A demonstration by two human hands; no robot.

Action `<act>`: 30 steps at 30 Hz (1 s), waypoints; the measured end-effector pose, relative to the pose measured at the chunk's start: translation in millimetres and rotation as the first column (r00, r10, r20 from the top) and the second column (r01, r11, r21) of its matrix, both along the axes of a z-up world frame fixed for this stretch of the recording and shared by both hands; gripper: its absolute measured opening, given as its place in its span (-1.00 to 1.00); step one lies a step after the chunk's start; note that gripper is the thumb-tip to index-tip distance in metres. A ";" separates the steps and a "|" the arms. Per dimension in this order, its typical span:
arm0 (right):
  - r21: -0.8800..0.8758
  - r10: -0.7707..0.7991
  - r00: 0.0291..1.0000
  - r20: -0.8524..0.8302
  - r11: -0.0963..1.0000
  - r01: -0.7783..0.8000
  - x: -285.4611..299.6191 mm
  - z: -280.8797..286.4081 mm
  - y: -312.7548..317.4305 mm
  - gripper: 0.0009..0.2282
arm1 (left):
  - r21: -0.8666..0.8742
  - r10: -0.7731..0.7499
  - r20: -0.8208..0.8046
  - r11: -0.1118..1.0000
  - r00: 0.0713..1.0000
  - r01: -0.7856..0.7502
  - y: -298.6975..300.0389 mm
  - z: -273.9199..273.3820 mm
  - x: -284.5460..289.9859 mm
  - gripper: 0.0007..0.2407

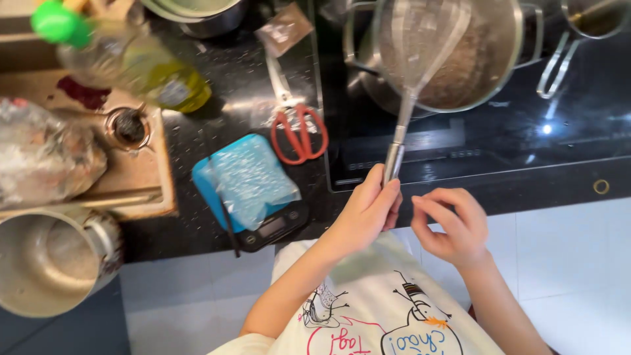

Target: Whisking a dark liquid containing small spherical ingredients in a pot on an induction stove.

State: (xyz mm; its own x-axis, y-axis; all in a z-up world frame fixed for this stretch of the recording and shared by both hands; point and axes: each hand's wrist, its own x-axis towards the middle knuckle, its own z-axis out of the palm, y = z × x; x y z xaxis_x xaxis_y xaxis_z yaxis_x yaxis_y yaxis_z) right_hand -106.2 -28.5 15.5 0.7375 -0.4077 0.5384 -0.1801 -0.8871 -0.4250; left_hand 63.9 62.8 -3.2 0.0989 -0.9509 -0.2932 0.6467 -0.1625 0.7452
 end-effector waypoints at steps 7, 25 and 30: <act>0.012 0.104 0.992 -0.077 0.995 -0.104 -39.8 -13.1 -50.9 -0.55 | -0.156 -0.064 0.009 0.986 0.998 0.065 -50.7 -2.0 -43.4 -0.73; 0.018 -0.037 0.955 0.296 0.999 0.034 -79.7 -24.5 -158.5 -0.79 | -0.119 -0.073 -0.033 0.990 0.997 0.069 -106.5 3.8 -84.9 -0.60; 0.283 -0.198 0.846 0.495 0.957 0.059 -88.4 -28.9 -175.7 -0.70 | -0.092 -0.056 0.048 0.994 0.997 0.060 -70.9 -18.8 -80.7 -0.71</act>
State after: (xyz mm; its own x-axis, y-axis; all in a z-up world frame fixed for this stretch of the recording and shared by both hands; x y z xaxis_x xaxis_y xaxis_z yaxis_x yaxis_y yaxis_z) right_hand -194.7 -204.2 -13.4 0.3145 -0.6500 0.6918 0.0210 -0.7239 -0.6896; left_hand -16.8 -8.1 -22.0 0.0536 -0.9784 -0.1998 0.6035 -0.1277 0.7871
